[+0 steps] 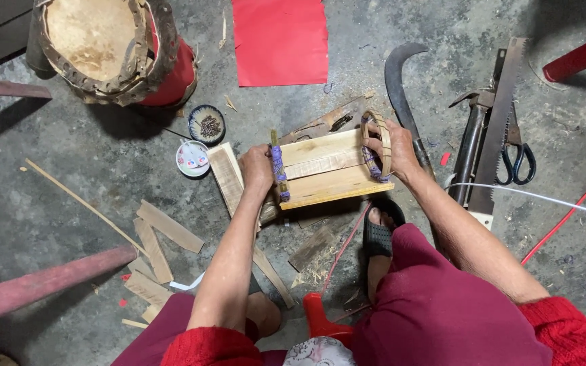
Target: The person assembles a small wooden box by placing slats into a frame, inserting nails, and hammering them in. They rotate the box to work on different sides and secure the slats with a hammer.
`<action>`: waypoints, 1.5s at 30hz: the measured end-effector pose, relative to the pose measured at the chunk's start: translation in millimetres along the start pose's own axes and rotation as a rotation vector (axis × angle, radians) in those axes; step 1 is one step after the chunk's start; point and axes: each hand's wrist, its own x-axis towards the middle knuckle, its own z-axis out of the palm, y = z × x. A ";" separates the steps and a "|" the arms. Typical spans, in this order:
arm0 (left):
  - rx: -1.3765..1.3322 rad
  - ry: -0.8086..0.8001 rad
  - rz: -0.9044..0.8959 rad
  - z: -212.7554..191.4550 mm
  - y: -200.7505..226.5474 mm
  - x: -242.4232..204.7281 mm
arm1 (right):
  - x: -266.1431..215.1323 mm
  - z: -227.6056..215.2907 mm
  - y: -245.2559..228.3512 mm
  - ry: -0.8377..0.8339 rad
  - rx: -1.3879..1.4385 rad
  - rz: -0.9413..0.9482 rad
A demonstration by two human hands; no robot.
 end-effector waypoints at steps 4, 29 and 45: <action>0.006 -0.004 0.089 -24.5 26.7 -31.8 | -3.2 0.2 5.7 0.017 0.016 0.007; 0.163 0.003 0.259 -25.8 25.2 -58.4 | -28.2 -1.8 22.2 0.030 0.080 0.162; 0.213 -0.028 0.193 7.9 -13.9 -8.8 | -18.1 1.0 19.0 0.013 0.109 0.379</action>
